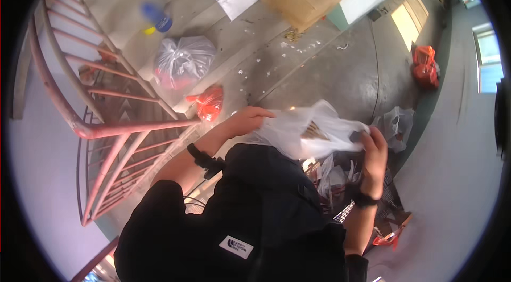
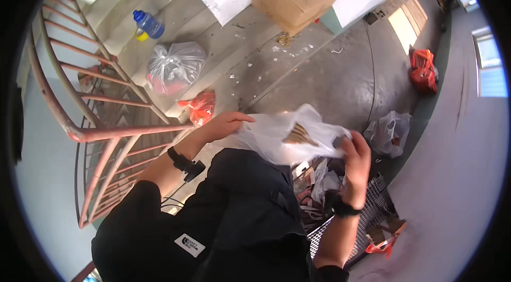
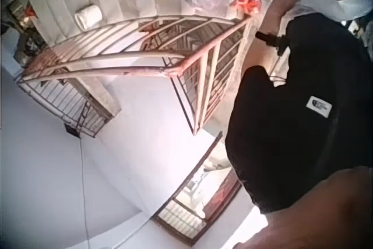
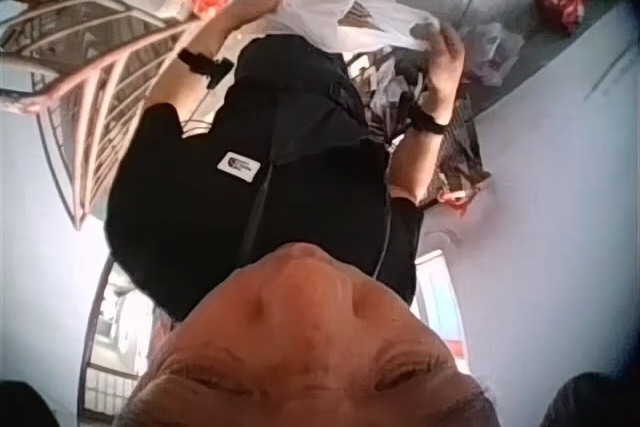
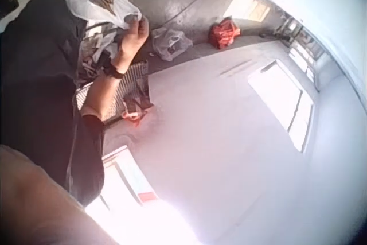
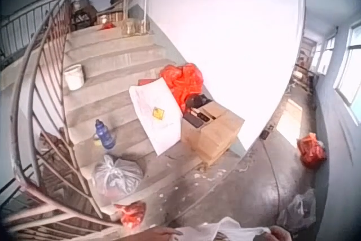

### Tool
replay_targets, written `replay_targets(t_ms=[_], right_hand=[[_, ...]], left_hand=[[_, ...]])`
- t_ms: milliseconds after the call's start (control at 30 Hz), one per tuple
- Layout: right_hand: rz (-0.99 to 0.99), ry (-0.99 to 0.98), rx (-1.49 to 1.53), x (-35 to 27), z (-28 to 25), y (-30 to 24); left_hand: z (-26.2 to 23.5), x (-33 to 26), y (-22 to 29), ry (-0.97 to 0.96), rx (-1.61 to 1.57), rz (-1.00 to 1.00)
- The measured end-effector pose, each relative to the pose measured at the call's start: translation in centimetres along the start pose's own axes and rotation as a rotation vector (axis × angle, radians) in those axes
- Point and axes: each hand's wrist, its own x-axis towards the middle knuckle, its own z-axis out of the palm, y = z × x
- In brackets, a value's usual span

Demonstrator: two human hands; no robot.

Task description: Picking up shoe upper components from a pile and plastic bag, sorting them, and laying them out on a metal mesh rack.

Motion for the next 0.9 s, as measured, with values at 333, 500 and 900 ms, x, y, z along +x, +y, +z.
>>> replay_targets(t_ms=[333,500,900], right_hand=[[0.015,-0.039,0.026,17.1,13.6,3.9],[0.05,-0.009,-0.069,15.3,14.8,8.1],[0.669,-0.037,-0.137,-8.3,0.2,21.7]], left_hand=[[-5.3,-3.8,-13.6,0.551,-0.316,-0.26],[-4.6,-3.0,-24.4,0.66,-0.291,-0.53],[-2.1,-1.4,-28.1,-0.021,0.35,-0.656]])
